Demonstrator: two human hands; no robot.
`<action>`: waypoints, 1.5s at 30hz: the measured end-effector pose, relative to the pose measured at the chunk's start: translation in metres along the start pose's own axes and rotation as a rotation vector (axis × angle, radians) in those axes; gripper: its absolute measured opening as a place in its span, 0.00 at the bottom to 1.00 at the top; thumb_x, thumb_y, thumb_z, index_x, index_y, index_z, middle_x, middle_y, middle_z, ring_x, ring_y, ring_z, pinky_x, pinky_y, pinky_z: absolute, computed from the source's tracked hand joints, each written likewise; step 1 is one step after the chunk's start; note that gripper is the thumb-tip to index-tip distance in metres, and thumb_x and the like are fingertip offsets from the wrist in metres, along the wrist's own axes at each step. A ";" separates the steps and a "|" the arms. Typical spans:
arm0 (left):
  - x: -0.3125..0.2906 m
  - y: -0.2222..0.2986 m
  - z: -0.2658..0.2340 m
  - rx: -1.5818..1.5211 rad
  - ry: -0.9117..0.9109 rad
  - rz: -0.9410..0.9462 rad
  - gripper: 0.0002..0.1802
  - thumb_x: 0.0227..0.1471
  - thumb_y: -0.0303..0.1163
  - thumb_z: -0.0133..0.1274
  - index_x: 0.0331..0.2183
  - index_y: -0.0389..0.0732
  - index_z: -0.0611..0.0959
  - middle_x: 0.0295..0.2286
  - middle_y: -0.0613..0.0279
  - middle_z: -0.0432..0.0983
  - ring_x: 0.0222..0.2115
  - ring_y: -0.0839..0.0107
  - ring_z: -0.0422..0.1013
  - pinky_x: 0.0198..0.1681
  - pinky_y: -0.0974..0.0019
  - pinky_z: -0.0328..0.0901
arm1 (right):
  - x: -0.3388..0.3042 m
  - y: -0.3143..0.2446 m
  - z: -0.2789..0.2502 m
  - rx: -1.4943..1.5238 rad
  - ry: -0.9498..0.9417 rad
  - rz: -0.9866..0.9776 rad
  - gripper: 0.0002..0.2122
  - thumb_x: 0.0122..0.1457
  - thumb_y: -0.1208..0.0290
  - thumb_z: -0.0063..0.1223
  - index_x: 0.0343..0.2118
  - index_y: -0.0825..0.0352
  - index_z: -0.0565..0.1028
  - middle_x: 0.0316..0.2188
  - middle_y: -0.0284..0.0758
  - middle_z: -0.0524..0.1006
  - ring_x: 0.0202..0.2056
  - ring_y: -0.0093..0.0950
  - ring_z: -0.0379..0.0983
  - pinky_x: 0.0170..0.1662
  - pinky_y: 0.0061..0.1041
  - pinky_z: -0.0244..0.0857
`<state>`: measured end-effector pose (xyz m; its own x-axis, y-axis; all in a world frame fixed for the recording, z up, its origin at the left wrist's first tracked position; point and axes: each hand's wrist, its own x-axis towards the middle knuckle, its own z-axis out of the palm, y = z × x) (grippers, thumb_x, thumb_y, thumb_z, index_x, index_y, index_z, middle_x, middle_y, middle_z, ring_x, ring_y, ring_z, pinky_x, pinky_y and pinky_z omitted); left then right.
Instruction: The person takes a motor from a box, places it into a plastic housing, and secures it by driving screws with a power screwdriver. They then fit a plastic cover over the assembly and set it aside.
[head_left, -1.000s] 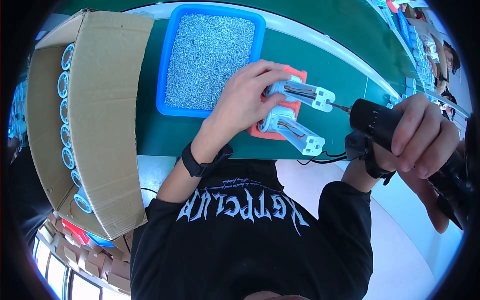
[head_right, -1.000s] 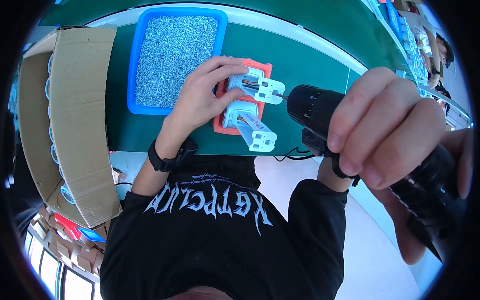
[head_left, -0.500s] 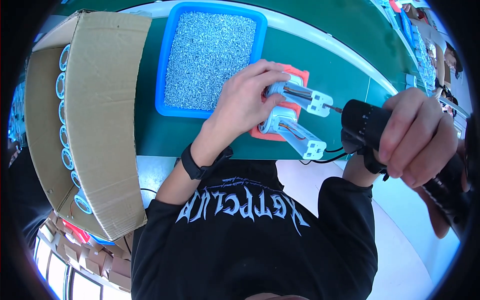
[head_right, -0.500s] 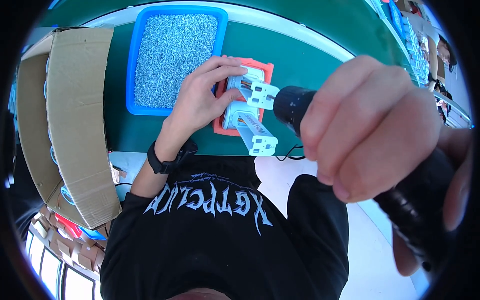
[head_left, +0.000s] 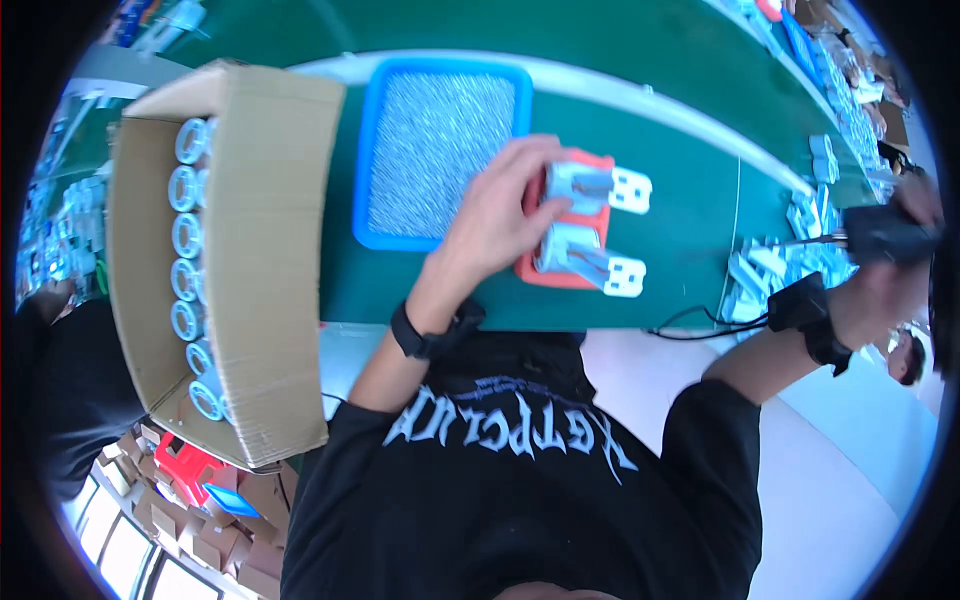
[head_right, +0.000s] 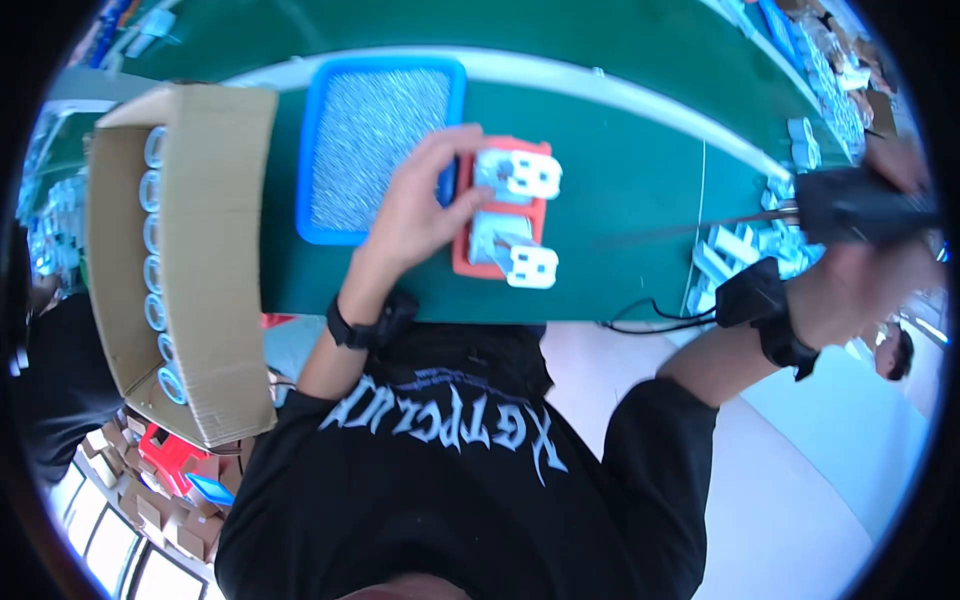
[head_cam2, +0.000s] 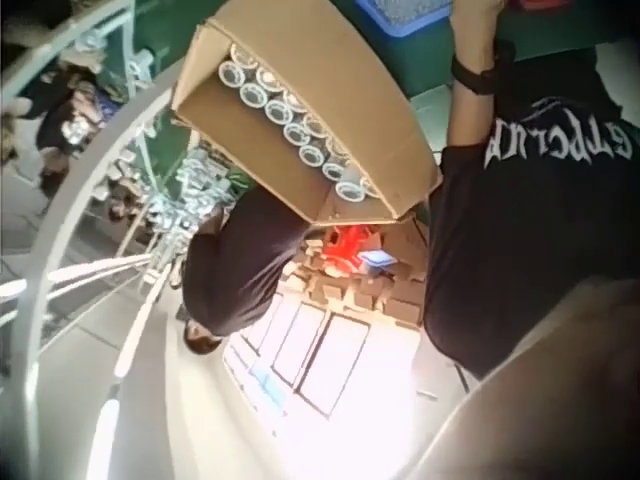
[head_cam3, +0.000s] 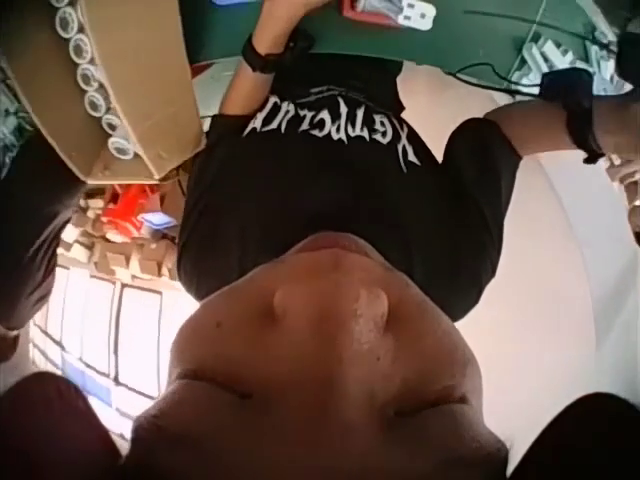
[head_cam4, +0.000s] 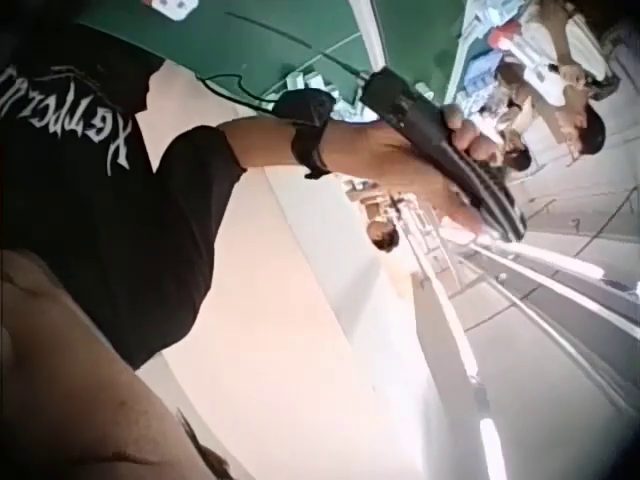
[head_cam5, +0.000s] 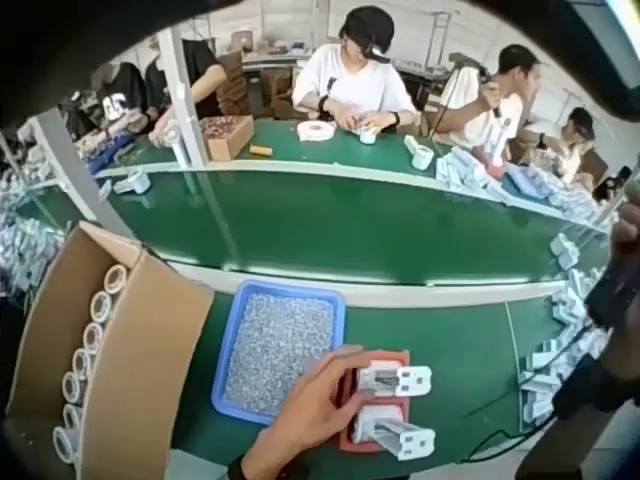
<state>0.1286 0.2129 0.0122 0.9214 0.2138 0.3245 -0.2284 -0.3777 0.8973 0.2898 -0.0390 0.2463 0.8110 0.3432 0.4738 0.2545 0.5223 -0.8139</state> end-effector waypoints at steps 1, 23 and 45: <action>-0.002 -0.002 -0.002 -0.044 0.041 0.098 0.22 0.38 0.26 0.62 0.40 0.43 0.79 0.40 0.54 0.74 0.39 0.55 0.72 0.41 0.62 0.68 | -0.003 0.012 -0.011 -0.004 0.115 0.232 0.15 0.55 0.58 0.58 0.31 0.67 0.73 0.25 0.32 0.73 0.28 0.23 0.71 0.38 0.20 0.66; -0.033 -0.002 0.007 0.055 -0.132 0.067 0.29 0.39 0.42 0.65 0.43 0.38 0.79 0.46 0.53 0.68 0.51 0.54 0.61 0.53 0.55 0.59 | -0.159 0.164 0.022 -1.300 -0.338 0.312 0.17 0.55 0.68 0.52 0.47 0.69 0.67 0.38 0.48 0.71 0.41 0.45 0.71 0.40 0.37 0.66; 0.313 0.015 -0.049 1.443 -0.177 -0.110 0.22 0.42 0.43 0.59 0.41 0.47 0.82 0.43 0.64 0.74 0.51 0.61 0.62 0.53 0.28 0.47 | -0.212 0.166 0.038 -0.702 -0.253 0.640 0.33 0.54 0.70 0.54 0.61 0.68 0.53 0.55 0.52 0.60 0.51 0.50 0.64 0.53 0.38 0.62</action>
<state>0.3986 0.3183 0.1419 0.9633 0.2292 0.1396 0.2536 -0.9477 -0.1940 0.1399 0.0048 0.0232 0.7890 0.5995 -0.1345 0.1282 -0.3747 -0.9182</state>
